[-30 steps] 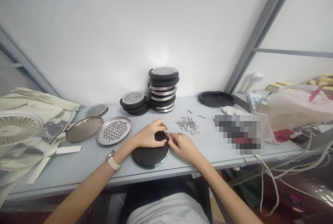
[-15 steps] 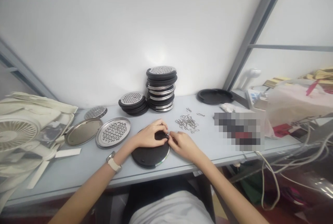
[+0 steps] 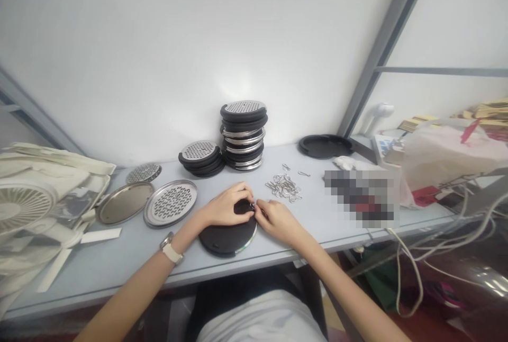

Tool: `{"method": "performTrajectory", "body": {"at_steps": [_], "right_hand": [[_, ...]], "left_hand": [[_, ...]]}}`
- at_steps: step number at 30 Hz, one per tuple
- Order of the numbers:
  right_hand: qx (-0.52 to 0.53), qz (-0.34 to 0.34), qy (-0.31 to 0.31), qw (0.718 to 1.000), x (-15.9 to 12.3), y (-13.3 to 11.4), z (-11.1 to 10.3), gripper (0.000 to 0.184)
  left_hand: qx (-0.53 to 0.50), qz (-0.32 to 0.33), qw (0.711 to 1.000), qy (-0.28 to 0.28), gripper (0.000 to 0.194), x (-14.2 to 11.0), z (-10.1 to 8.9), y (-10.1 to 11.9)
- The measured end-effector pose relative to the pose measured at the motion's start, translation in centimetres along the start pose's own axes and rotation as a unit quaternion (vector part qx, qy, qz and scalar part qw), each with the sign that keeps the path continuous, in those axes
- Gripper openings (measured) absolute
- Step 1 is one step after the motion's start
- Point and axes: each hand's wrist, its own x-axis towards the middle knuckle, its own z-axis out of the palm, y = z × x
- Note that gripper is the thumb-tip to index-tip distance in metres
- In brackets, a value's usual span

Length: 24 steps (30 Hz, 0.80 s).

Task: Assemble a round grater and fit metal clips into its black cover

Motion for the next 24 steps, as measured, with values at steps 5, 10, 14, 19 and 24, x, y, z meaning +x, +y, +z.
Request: {"method": "performTrajectory", "body": {"at_steps": [5,10,14,19,24], "right_hand": [[-0.019,-0.003,-0.002,1.0,0.0,0.05,0.04,0.029],[-0.019,-0.002,-0.001,1.0,-0.02,0.02,0.06,0.031],[-0.006,-0.005,0.001,1.0,0.0,0.08,0.1,0.031],[-0.004,-0.008,0.003,1.0,0.03,0.06,0.07,0.028],[-0.014,-0.008,0.001,1.0,0.03,0.01,0.05,0.027]], "left_hand": [[0.001,0.003,1.0,-0.007,0.018,0.06,0.0,-0.04],[0.002,0.006,1.0,-0.005,0.017,0.06,0.06,-0.11],[0.019,0.004,1.0,-0.01,0.018,0.02,-0.01,0.05],[0.059,0.014,0.998,0.002,0.021,0.06,-0.18,0.38],[0.076,0.016,0.997,0.01,0.019,0.1,-0.17,0.42]]}}
